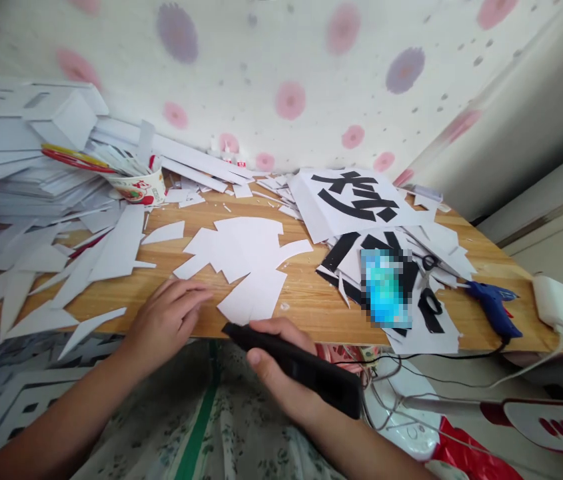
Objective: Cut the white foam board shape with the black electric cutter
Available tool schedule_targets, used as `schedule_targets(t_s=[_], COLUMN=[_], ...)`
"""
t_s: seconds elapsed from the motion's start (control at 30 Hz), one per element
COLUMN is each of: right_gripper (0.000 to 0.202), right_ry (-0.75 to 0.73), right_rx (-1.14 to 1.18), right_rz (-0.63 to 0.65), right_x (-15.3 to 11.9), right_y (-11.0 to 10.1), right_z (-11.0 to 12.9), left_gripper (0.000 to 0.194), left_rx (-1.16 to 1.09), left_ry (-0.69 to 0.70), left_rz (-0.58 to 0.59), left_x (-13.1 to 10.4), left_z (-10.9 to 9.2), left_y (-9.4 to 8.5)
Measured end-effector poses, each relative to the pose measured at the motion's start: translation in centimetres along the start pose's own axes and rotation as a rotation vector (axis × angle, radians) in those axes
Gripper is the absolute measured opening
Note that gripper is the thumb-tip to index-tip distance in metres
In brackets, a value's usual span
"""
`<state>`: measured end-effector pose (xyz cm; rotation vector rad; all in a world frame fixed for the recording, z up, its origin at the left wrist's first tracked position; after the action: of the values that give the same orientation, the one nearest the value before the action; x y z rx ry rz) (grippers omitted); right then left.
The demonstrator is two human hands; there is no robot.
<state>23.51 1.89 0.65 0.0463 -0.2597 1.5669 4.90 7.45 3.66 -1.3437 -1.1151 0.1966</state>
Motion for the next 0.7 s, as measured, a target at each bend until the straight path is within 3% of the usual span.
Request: schedule_targets(t_s=[0.1,0.2,0.3,0.4,0.53,0.7], right_gripper=[0.022,0.018,0.018,0.019,0.021,0.021], right_ry=[-0.057,-0.094,-0.089,-0.044,-0.010,-0.109], right_rx=[0.126,0.255,0.255,0.211,0.172,-0.164], right_rz=[-0.165,-0.274,-0.309,-0.291,-0.269,-0.068], right_x=[2.0,3.9,4.4,3.9,3.6,5.5], right_y=[-3.3,-6.1,-7.1,-6.6,-6.0,-3.6], right_z=[-0.6,-1.3,-2.0,-3.3,-4.0,-0.5], left_gripper=[0.021,0.022,0.025,0.020,0.022,0.035], left_rx=[-0.059,-0.096,-0.060,-0.078,-0.118,-0.196], left_ry=[0.066,0.217,0.283,0.291,0.296,0.218], left_rz=[-0.022,0.040,0.056,0.029,0.012,0.045], left_x=[-0.1,-0.4,-0.5,-0.4,-1.0,-2.6], left_z=[-2.8,-7.3,-9.7,-9.8,-8.1,-4.5], left_y=[0.2,2.2,4.0,4.1,2.4,0.5])
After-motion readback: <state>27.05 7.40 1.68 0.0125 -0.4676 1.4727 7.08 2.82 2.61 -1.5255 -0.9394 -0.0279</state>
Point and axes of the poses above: each hand's wrist, its own x-axis towards the middle knuckle, its own y-axis out of the palm, z = x × y, the point moved 10 cm from there along x, towards the middle knuckle
